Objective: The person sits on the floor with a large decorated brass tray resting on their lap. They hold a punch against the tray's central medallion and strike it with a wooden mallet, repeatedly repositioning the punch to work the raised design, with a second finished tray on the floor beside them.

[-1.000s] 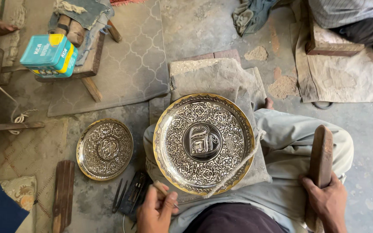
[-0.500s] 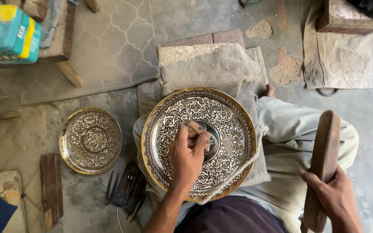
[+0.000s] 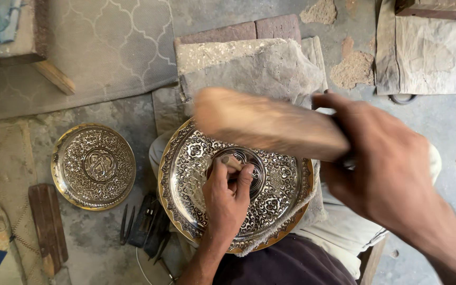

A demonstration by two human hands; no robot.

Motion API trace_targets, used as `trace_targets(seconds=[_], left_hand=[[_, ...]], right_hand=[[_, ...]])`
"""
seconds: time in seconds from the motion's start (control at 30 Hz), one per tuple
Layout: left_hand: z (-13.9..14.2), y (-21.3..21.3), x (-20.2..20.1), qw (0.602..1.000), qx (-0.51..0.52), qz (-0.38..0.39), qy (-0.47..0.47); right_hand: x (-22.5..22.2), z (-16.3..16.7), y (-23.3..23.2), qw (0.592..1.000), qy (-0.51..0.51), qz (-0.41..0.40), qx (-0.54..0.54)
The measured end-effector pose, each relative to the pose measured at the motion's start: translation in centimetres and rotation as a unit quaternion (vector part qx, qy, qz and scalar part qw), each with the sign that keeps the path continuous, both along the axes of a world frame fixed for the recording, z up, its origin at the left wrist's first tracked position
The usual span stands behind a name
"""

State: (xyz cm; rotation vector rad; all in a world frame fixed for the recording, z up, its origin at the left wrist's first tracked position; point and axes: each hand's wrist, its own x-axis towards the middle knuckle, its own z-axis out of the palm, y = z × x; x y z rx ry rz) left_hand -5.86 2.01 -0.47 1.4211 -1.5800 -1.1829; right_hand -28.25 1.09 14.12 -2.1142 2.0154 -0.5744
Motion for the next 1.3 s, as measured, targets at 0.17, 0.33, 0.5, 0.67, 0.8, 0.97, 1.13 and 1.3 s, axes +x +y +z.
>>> trace_targets(seconds=[0.17, 0.33, 0.5, 0.67, 0.8, 0.97, 1.13, 1.3], left_hand=[[-0.1, 0.1, -0.1, 1.0, -0.008, -0.006, -0.004], [0.3, -1.2, -0.1, 0.996, -0.018, -0.078, 0.027], [1.3, -3.0, -0.2, 0.99, -0.01, -0.136, -0.026], [2.0, -3.9, -0.4, 0.975, -0.043, -0.214, -0.04], [1.8, -4.8, -1.2, 0.962, -0.006, -0.272, -0.034], [2.4, -5.8, -1.2, 0.943, 0.02, -0.329, -0.052], [2.8, -6.3, -1.8, 0.922, -0.022, -0.376, -0.091], [2.4, -6.4, -2.1, 0.912, 0.015, -0.405, -0.064]], right_hand=[[0.7, -0.2, -3.5, 0.911, 0.388, 0.137, 0.032], [-1.4, -0.7, -2.2, 0.948, 0.289, 0.066, 0.114], [-3.1, -1.4, -1.4, 0.963, 0.233, 0.017, 0.138], [-3.7, -3.3, -0.1, 0.943, 0.28, 0.021, 0.179], [-4.9, -4.1, 2.1, 0.956, 0.086, -0.108, 0.257], [-4.8, -6.2, 4.7, 0.954, -0.047, -0.182, 0.234], [-5.1, -7.5, 7.1, 0.978, 0.091, -0.066, 0.173], [-4.3, -8.9, 9.9, 0.965, -0.016, -0.135, 0.226]])
